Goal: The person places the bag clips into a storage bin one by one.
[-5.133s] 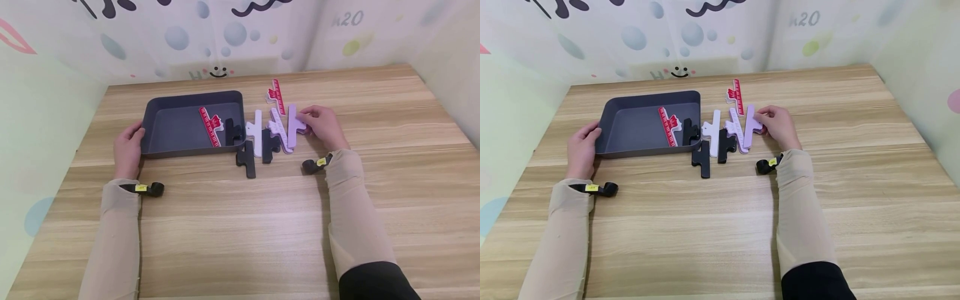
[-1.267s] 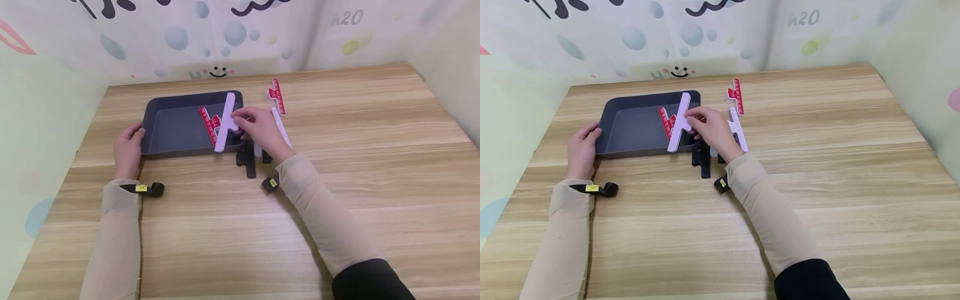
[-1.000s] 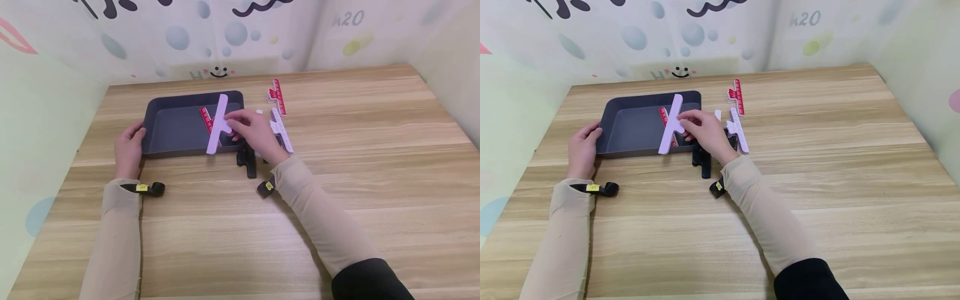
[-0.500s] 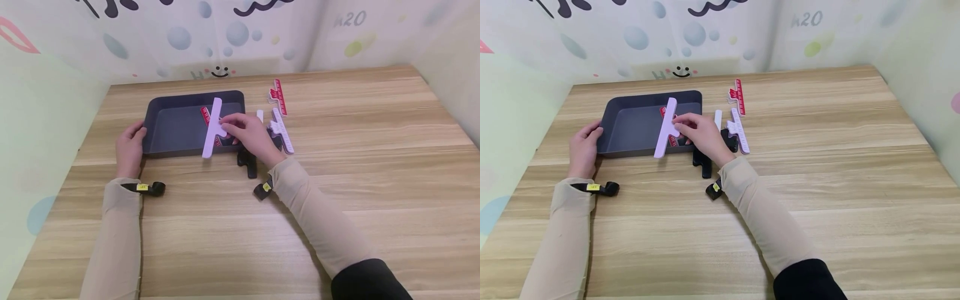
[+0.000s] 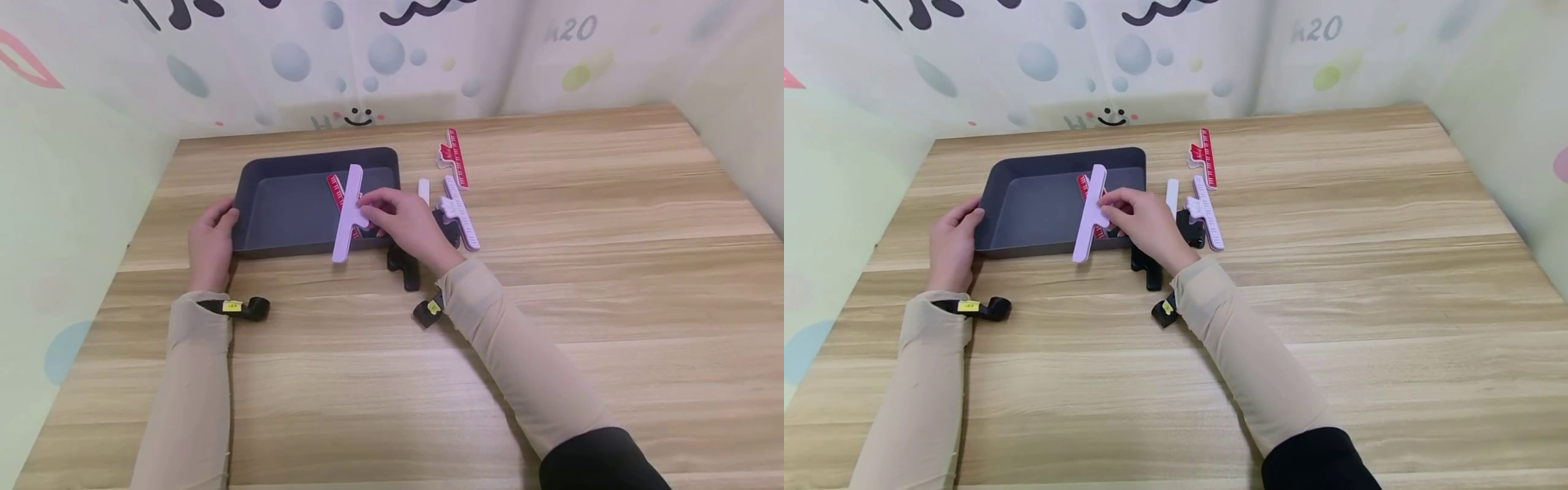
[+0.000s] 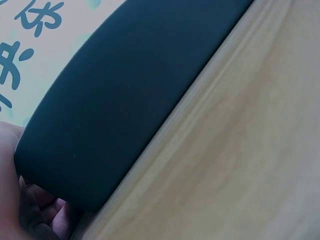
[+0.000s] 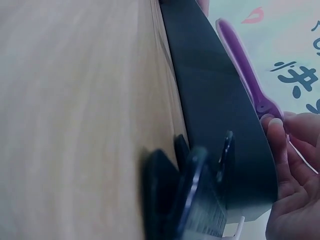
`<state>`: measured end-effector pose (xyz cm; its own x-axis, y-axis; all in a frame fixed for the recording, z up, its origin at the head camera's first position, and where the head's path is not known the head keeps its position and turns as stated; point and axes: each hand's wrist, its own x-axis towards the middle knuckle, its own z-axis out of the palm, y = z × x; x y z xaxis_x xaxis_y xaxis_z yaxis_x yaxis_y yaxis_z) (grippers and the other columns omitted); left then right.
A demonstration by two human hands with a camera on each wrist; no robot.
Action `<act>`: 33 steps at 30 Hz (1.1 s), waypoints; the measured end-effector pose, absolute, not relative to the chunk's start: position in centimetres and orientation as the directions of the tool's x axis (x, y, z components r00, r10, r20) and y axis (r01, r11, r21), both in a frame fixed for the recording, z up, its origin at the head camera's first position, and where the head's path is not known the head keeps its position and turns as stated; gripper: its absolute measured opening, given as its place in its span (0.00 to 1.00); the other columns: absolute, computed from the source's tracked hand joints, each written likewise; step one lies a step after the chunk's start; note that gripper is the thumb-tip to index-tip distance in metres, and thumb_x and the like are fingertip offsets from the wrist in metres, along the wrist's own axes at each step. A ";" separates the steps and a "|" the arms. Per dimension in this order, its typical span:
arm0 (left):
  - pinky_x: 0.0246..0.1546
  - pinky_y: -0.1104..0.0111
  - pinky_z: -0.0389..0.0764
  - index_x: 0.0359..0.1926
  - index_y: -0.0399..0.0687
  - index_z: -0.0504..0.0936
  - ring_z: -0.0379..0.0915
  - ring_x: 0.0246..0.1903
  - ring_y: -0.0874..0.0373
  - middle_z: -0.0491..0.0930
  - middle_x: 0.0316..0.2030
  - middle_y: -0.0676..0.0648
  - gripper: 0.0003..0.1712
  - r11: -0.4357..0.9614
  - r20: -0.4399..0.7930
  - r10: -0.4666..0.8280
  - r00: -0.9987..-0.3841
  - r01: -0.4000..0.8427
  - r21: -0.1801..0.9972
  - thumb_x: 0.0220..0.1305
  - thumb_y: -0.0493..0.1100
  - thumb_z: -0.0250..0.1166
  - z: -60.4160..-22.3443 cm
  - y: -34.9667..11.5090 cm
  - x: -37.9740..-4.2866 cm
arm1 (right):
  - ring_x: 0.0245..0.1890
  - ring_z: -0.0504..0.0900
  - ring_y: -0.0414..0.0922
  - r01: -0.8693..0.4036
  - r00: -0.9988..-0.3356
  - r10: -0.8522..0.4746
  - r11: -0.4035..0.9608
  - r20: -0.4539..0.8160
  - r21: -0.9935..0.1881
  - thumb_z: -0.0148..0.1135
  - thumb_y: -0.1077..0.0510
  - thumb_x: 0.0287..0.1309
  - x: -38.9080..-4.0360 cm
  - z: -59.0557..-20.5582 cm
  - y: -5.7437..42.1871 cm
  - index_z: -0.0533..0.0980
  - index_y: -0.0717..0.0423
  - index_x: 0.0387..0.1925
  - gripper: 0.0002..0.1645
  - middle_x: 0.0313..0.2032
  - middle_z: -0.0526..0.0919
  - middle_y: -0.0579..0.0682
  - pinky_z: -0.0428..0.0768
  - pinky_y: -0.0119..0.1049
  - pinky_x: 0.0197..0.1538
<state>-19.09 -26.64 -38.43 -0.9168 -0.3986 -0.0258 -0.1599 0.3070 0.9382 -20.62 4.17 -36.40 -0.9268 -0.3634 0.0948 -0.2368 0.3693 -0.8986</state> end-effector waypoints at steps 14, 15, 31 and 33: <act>0.58 0.71 0.58 0.58 0.53 0.71 0.59 0.55 0.65 0.67 0.58 0.53 0.22 0.297 -0.035 -0.403 -0.915 -0.166 0.940 0.63 0.51 0.53 -38.4 -26.7 -19.2 | 0.26 0.77 0.39 -0.192 -0.953 -0.292 0.377 0.081 -0.906 0.58 0.51 0.56 -20.4 -36.3 3.8 0.76 0.46 0.44 0.13 0.32 0.78 0.42 0.78 0.29 0.32; 0.58 0.71 0.58 0.58 0.53 0.71 0.59 0.55 0.65 0.67 0.58 0.53 0.22 0.298 -0.033 -0.404 -0.914 -0.166 0.940 0.63 0.51 0.53 -38.5 -26.7 -19.2 | 0.26 0.77 0.39 -0.186 -0.955 -0.287 0.370 0.078 -0.910 0.58 0.51 0.56 -20.4 -36.3 3.8 0.76 0.47 0.44 0.13 0.32 0.78 0.42 0.78 0.30 0.32; 0.59 0.70 0.57 0.58 0.55 0.71 0.58 0.56 0.65 0.67 0.58 0.54 0.22 0.304 -0.040 -0.401 -0.915 -0.175 0.936 0.64 0.51 0.52 -38.4 -26.6 -19.1 | 0.24 0.77 0.38 -0.171 -0.966 -0.251 0.429 0.065 -0.887 0.57 0.48 0.56 -20.2 -36.1 3.7 0.76 0.46 0.45 0.15 0.31 0.77 0.41 0.76 0.30 0.31; 0.59 0.70 0.56 0.58 0.55 0.71 0.58 0.56 0.65 0.67 0.58 0.54 0.22 0.302 -0.042 -0.401 -0.915 -0.175 0.937 0.64 0.52 0.52 -38.4 -26.6 -19.1 | 0.24 0.77 0.38 -0.173 -0.966 -0.250 0.428 0.068 -0.887 0.57 0.48 0.56 -20.2 -36.1 3.7 0.76 0.46 0.45 0.15 0.31 0.77 0.41 0.76 0.30 0.31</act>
